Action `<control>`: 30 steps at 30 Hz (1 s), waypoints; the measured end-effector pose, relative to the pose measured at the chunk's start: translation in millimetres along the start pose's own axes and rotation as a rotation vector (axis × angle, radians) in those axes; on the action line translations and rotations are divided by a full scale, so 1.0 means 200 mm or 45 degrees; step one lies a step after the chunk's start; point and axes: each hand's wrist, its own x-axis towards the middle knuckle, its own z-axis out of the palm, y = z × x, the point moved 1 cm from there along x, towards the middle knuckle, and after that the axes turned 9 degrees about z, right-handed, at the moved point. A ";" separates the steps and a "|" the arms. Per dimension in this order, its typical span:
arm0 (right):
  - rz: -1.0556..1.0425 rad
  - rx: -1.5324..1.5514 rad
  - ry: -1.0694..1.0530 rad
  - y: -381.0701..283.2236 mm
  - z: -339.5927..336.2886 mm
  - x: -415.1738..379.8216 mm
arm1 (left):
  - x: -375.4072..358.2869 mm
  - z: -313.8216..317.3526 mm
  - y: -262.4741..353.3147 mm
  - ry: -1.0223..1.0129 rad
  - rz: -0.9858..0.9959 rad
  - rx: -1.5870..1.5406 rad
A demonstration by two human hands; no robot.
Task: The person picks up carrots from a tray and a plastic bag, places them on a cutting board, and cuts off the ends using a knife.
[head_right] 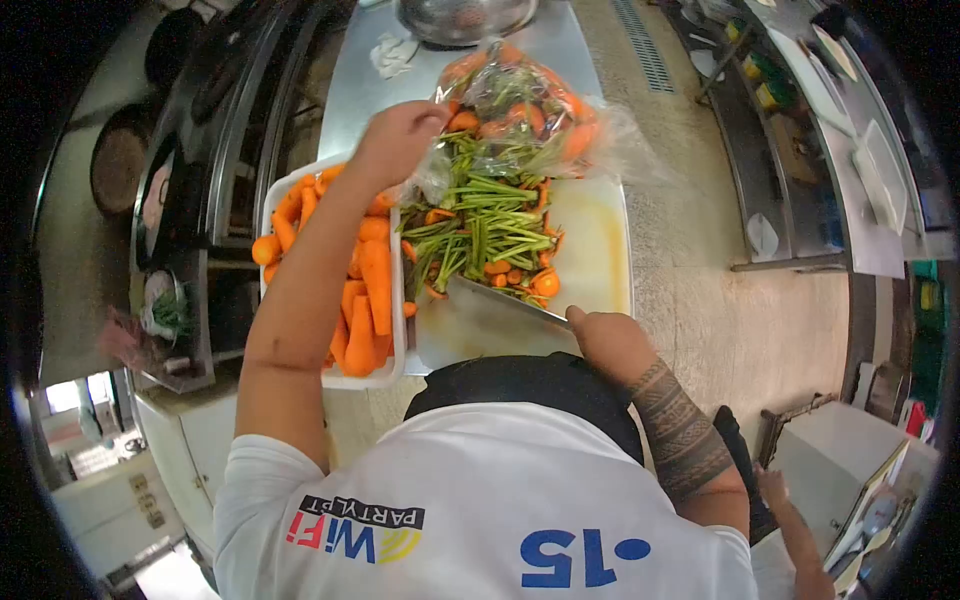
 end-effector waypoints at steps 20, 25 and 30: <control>0.024 0.090 0.242 -0.04 0.05 -0.03 | 0.76 0.73 -0.18 -0.785 -0.089 0.645; 0.040 0.076 0.181 -0.06 0.04 -0.06 | 0.65 0.52 -0.21 -0.511 -0.398 0.080; -0.026 0.067 0.151 -0.04 0.05 -0.04 | 0.19 0.00 0.05 -0.562 -0.425 -0.065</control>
